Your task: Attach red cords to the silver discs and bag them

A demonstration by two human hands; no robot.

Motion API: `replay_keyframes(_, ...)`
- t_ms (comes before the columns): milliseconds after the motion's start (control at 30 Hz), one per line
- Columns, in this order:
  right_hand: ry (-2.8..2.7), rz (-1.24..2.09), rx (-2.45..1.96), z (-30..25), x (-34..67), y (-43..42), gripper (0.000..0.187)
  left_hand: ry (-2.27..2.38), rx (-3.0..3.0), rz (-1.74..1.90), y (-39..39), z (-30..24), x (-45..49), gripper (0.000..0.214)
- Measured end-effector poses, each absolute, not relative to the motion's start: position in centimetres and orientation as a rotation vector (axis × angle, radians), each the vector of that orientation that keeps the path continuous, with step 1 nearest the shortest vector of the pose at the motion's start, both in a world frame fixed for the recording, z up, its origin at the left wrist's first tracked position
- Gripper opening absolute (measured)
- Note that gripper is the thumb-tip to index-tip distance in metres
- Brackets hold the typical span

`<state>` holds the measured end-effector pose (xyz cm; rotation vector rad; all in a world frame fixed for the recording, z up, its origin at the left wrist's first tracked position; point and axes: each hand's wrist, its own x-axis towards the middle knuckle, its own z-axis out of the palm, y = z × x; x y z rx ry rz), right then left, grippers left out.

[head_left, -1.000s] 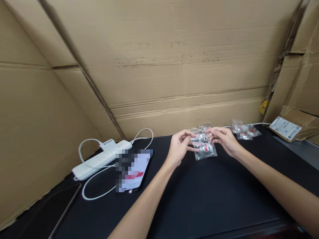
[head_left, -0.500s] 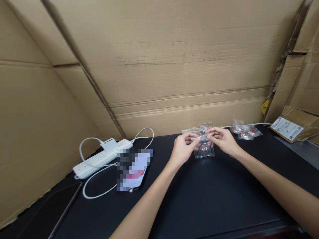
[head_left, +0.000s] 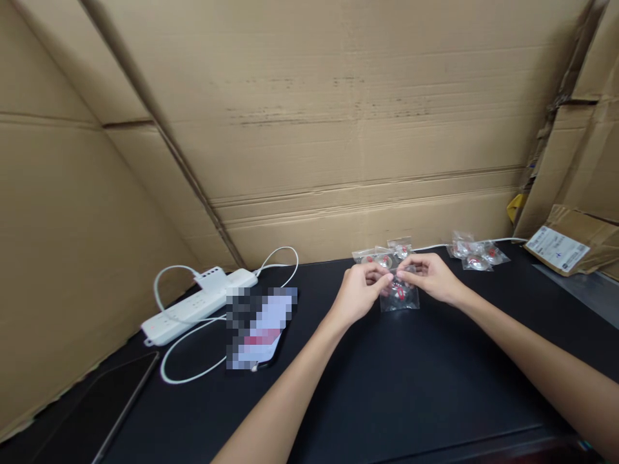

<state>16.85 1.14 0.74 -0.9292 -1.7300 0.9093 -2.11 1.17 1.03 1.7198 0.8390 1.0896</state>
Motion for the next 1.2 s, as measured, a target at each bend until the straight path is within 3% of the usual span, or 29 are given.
replay_keyframes(267,-1.834,0.948,-0.944,0.8,16.8,0.9,0.022,0.835,1.781,0.951,0.8,1.3,-2.4,0.016)
replay_keyframes(767,-1.585,1.344,-0.963,-0.9,17.9,1.8,0.028,0.858,1.883,0.729,2.6,0.8,-4.6,0.023)
replay_keyframes(1200,-1.578,1.354,-0.964,-0.9,18.5,2.0,0.028,0.779,1.8,0.738,3.3,0.8,-5.4,0.02)
